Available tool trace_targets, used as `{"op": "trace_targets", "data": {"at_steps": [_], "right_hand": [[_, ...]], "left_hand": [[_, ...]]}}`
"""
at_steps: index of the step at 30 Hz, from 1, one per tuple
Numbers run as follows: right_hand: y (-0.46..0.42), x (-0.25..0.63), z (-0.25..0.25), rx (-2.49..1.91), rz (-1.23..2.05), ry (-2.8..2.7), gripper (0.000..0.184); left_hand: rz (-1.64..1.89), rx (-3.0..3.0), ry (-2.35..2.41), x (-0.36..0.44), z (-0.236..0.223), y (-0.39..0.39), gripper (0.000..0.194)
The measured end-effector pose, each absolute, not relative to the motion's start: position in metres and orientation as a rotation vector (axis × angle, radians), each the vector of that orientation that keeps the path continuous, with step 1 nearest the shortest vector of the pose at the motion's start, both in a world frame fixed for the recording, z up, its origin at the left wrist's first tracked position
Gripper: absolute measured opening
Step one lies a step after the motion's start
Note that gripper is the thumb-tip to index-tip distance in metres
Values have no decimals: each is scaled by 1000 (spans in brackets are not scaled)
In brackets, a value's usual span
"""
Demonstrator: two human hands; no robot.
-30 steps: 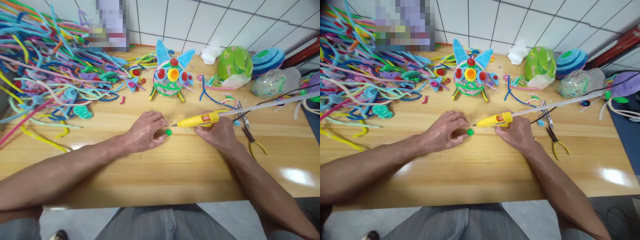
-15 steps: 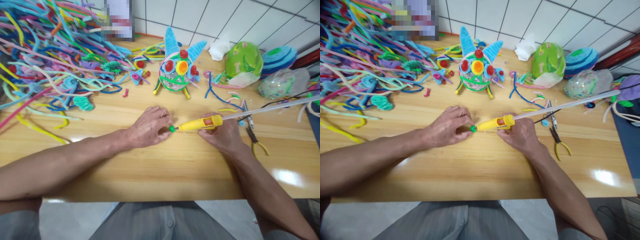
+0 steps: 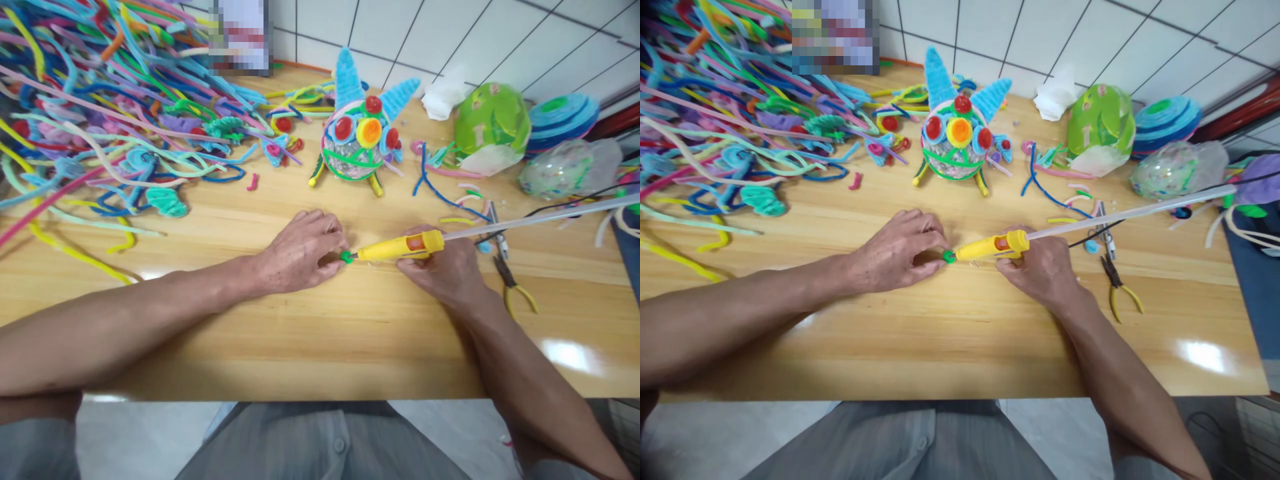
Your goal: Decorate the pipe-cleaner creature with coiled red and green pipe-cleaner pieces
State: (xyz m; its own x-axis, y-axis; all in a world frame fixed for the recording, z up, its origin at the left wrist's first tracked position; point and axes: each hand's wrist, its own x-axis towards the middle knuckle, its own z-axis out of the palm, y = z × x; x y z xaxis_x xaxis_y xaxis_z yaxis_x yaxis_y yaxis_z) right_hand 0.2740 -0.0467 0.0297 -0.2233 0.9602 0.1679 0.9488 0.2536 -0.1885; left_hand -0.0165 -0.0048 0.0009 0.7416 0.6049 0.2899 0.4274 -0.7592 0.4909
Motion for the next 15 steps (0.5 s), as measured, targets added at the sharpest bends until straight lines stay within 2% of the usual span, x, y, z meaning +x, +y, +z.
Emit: {"op": "trace_targets", "data": {"at_steps": [15], "right_hand": [[-45,275,29,-1759,63,-2313,31]], "left_hand": [[629,2571,754,-18,0,-5,18]]}}
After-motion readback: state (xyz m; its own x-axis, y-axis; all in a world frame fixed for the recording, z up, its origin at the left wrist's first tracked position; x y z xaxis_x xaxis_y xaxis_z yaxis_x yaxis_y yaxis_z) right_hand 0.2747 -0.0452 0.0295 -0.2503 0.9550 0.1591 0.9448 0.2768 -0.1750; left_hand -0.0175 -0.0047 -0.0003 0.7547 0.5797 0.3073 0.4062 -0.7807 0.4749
